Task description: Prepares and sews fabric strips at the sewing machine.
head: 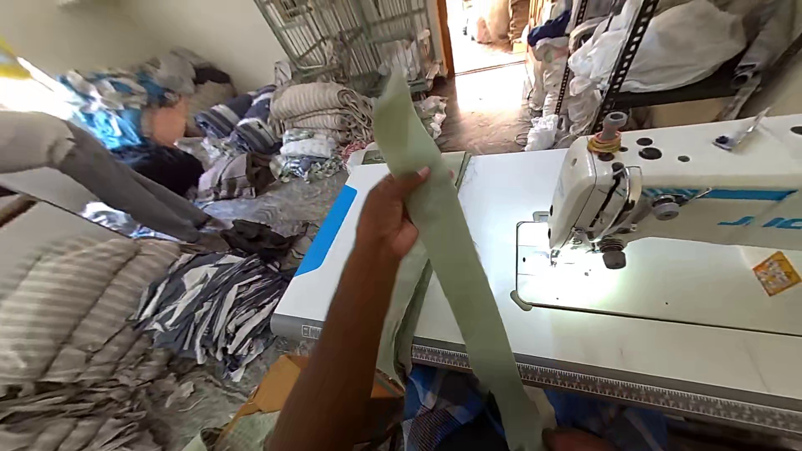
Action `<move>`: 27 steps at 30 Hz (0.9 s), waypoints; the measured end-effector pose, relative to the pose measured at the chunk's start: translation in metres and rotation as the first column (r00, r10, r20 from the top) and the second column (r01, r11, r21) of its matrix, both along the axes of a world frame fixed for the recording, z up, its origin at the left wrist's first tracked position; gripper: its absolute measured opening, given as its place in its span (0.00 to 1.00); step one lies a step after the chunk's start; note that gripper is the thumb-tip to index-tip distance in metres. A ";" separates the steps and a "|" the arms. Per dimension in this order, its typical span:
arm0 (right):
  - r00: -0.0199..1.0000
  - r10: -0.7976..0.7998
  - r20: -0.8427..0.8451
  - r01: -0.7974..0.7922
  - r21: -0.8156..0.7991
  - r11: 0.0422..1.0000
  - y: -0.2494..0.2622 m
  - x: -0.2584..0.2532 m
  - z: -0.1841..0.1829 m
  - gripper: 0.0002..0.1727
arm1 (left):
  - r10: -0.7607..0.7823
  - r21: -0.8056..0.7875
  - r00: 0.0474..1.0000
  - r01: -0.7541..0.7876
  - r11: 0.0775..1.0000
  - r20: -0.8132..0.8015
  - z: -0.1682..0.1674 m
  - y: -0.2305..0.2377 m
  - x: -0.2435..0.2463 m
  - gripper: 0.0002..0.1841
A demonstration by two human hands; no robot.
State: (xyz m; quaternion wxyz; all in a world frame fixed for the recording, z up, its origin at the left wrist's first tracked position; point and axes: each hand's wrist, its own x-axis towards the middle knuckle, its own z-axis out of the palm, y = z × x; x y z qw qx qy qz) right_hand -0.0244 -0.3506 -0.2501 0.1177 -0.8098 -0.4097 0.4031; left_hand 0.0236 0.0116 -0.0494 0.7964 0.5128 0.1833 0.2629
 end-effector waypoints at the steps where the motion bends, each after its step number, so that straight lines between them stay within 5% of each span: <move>1: 0.998 -0.053 0.030 0.050 0.091 0.995 0.005 0.008 0.020 0.21 | -0.027 -0.003 0.999 0.027 1.000 -0.019 -0.004 -0.018 -0.005 0.17; 3: 0.949 -0.285 0.131 0.204 0.433 0.878 0.023 0.022 0.069 0.26 | -0.106 -0.068 0.994 0.104 0.992 -0.028 -0.014 -0.058 -0.019 0.17; 5: 0.849 -0.501 0.169 0.234 0.730 0.642 0.045 0.038 0.098 0.31 | -0.215 -0.168 0.976 0.208 0.964 -0.028 -0.025 -0.097 -0.036 0.19; 8: 0.859 -0.511 0.000 0.305 0.802 0.513 0.062 0.057 0.103 0.29 | -0.293 -0.261 0.956 0.281 0.924 -0.011 -0.039 -0.129 -0.052 0.21; 10: 0.902 -0.413 -0.121 0.354 0.754 0.553 0.060 0.048 0.090 0.21 | -0.253 -0.243 0.968 0.247 0.938 0.007 -0.044 -0.121 -0.051 0.21; 14: 0.935 -0.296 -0.196 0.353 0.598 0.720 0.041 0.022 0.065 0.22 | -0.091 -0.197 0.993 0.075 0.977 -0.074 -0.048 -0.098 -0.051 0.17; 19: 0.871 -0.438 -0.222 0.427 0.782 0.453 0.056 0.051 0.093 0.31 | -0.254 -0.116 0.951 0.236 0.965 -0.178 -0.054 -0.143 -0.070 0.19; 21: 0.863 -0.425 -0.273 0.464 0.760 0.454 0.063 0.067 0.122 0.27 | -0.287 -0.076 0.943 0.278 0.958 -0.169 -0.058 -0.157 -0.073 0.19; 24: 0.871 -0.418 -0.257 0.462 0.714 0.525 0.065 0.076 0.147 0.10 | -0.201 0.207 0.948 0.255 0.945 -0.247 -0.063 -0.159 -0.079 0.18; 27: 0.873 -0.467 -0.140 0.410 0.728 0.550 0.059 0.076 0.151 0.08 | -0.002 0.528 0.957 0.162 0.834 -0.292 -0.060 -0.150 -0.088 0.12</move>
